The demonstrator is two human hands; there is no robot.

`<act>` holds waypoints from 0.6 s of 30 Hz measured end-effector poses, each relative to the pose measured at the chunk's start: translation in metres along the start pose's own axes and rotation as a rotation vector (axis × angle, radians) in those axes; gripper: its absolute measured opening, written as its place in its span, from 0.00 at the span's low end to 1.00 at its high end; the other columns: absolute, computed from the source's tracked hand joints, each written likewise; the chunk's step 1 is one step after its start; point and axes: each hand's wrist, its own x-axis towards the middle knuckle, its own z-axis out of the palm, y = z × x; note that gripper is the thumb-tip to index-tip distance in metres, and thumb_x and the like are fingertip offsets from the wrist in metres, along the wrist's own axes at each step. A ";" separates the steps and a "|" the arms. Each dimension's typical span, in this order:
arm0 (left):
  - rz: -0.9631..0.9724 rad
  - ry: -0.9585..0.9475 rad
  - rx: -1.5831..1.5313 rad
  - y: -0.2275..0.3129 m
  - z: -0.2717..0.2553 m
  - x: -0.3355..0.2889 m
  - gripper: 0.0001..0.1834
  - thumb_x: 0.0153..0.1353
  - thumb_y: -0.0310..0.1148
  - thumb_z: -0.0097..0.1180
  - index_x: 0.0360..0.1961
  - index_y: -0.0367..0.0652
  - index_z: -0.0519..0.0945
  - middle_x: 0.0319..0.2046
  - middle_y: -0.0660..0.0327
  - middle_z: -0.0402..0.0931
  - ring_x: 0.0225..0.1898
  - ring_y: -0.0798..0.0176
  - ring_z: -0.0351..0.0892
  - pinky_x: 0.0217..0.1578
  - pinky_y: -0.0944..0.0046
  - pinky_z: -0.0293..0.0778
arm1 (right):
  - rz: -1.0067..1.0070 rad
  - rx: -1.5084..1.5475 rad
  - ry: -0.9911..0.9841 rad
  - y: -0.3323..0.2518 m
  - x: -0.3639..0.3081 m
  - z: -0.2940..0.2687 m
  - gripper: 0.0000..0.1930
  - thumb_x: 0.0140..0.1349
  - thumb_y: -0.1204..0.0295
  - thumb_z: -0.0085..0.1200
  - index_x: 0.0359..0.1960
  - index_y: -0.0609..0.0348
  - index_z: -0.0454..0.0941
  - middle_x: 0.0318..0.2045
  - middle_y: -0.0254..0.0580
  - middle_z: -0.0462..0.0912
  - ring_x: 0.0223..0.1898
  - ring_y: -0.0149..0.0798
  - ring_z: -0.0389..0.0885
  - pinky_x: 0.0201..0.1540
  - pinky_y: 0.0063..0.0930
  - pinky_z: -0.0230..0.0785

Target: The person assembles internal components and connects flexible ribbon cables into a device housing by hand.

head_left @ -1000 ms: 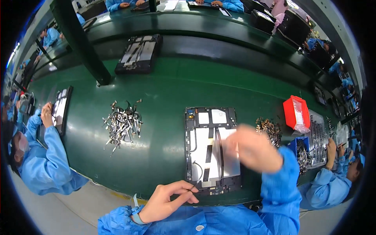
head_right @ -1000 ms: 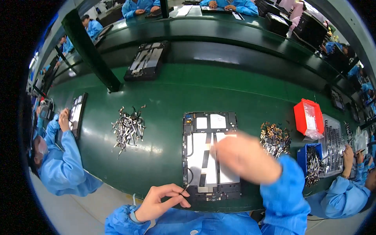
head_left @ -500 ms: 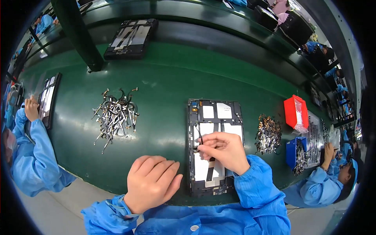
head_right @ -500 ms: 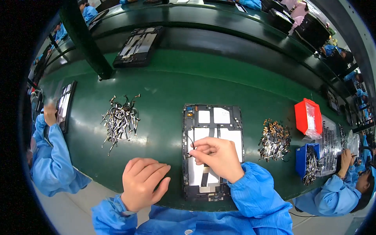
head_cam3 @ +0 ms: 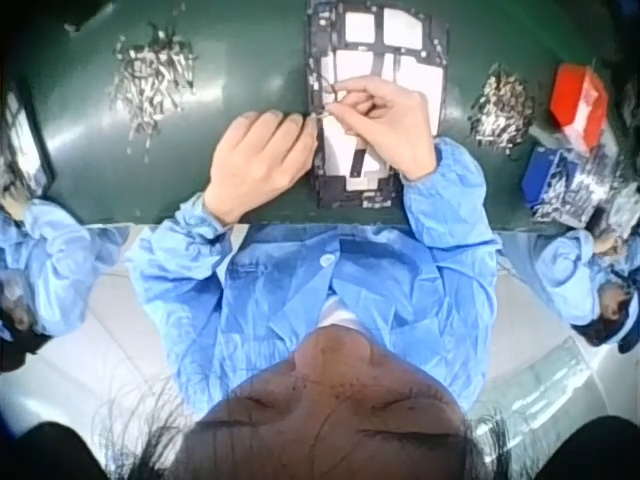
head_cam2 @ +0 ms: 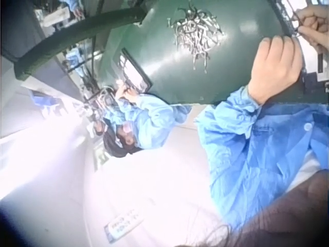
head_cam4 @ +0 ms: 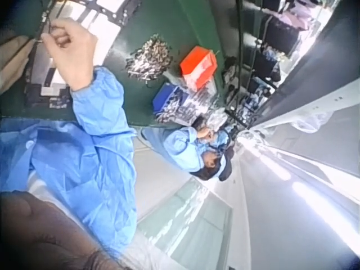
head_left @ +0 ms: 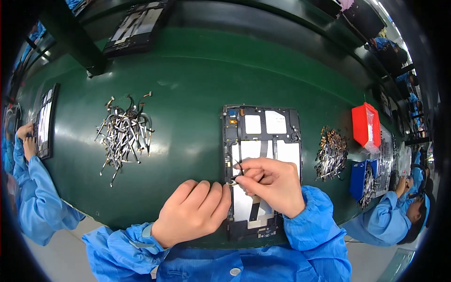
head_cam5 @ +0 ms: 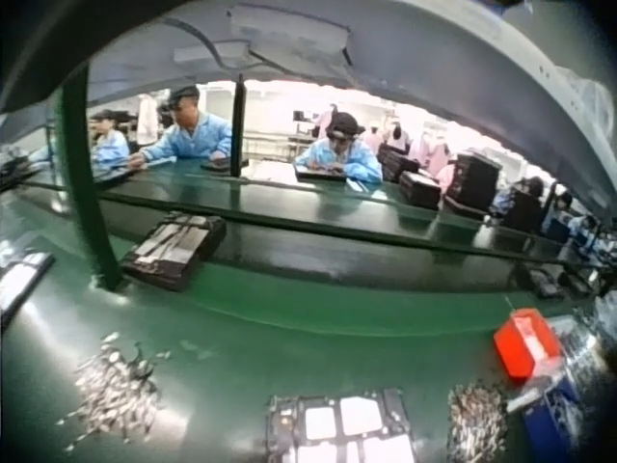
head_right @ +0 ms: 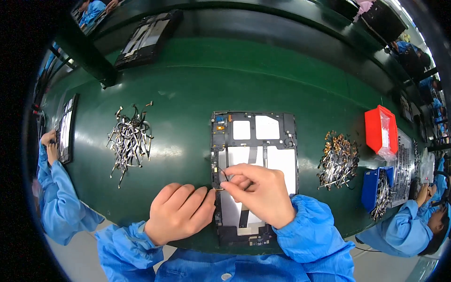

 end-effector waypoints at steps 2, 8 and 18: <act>0.027 -0.012 -0.003 -0.003 0.000 0.004 0.13 0.49 0.32 0.55 0.36 0.43 0.82 0.30 0.64 0.75 0.32 0.66 0.75 0.36 0.67 0.71 | 0.001 -0.002 -0.004 -0.001 -0.002 -0.002 0.13 0.57 0.83 0.61 0.45 0.70 0.79 0.26 0.39 0.82 0.26 0.25 0.80 0.30 0.18 0.76; 0.059 -0.142 -0.003 -0.007 -0.010 0.008 0.12 0.48 0.31 0.54 0.35 0.43 0.82 0.23 0.67 0.69 0.27 0.69 0.72 0.36 0.68 0.73 | -0.006 -0.011 -0.017 -0.001 -0.001 -0.003 0.13 0.56 0.84 0.61 0.44 0.70 0.80 0.27 0.38 0.82 0.27 0.24 0.79 0.31 0.17 0.75; 0.092 -0.037 -0.081 0.024 0.015 0.011 0.05 0.51 0.30 0.53 0.20 0.48 0.73 0.20 0.67 0.63 0.25 0.69 0.69 0.53 0.62 0.74 | -0.153 -0.060 -0.007 0.007 0.001 -0.002 0.11 0.55 0.77 0.64 0.41 0.62 0.81 0.26 0.40 0.83 0.25 0.26 0.81 0.29 0.21 0.75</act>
